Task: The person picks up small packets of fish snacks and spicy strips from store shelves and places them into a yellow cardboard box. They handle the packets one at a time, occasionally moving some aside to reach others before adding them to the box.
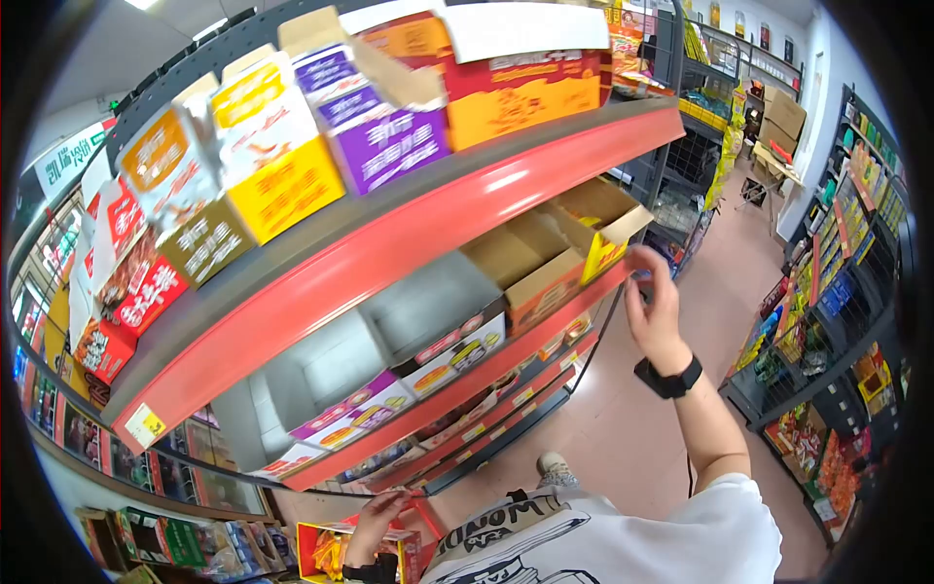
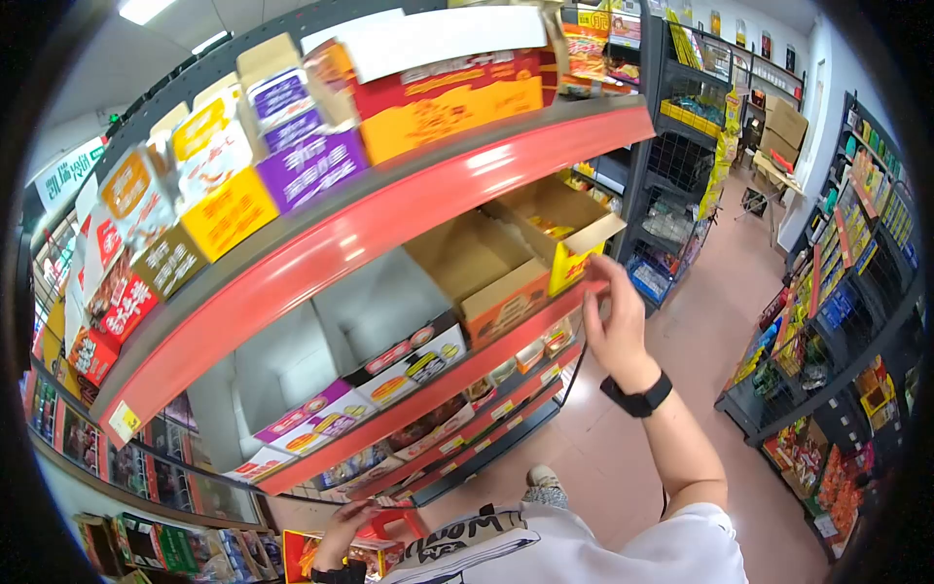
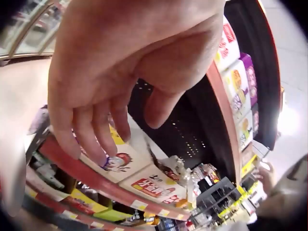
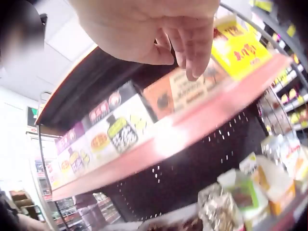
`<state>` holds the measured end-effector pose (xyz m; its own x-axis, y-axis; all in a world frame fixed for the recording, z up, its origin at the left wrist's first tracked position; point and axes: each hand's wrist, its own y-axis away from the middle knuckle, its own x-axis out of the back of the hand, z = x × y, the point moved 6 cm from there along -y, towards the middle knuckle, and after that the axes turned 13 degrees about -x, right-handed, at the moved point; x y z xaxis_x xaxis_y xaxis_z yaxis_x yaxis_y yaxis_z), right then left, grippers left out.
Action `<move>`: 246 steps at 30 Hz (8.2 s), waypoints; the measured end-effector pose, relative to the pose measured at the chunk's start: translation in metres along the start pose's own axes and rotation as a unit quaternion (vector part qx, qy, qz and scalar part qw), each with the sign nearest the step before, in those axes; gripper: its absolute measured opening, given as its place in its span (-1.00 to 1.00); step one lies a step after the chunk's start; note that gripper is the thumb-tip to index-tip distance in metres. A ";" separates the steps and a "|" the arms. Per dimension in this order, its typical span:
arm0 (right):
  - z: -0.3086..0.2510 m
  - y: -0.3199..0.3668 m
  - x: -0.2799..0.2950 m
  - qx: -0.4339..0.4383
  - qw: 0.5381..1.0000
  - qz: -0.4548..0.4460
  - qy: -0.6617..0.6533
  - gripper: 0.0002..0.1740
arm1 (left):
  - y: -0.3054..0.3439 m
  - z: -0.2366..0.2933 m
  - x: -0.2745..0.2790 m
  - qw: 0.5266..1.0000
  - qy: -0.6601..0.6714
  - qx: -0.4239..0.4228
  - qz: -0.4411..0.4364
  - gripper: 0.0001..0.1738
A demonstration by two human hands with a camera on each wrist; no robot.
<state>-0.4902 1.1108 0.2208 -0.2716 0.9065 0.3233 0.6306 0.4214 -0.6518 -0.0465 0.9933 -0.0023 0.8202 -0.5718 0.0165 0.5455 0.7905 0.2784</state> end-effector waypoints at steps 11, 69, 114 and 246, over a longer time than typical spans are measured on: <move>0.068 -0.110 -0.012 0.218 0.929 -0.283 0.094 -0.74 | -0.085 0.184 -0.244 0.940 -0.072 -0.195 -0.271 -0.67; 0.046 -0.171 -0.041 0.425 0.862 -0.211 0.175 -0.66 | -0.177 0.305 -0.343 0.751 -0.367 -0.541 0.092 -0.47; 0.062 -0.147 -0.109 0.377 0.649 -0.617 0.235 -0.61 | -0.040 0.158 -0.205 0.861 0.034 -0.398 0.316 -0.63; -0.116 0.550 -0.408 -0.341 0.293 -0.893 -0.002 -0.67 | 0.286 -0.305 0.109 0.685 0.429 0.086 0.583 -0.70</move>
<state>0.0515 0.9700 -0.1901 -0.6110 -0.7437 -0.2712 -0.5223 0.1213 0.8441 0.2512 1.2238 -0.2138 0.5211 0.8231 -0.2260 -0.5342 0.5210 0.6658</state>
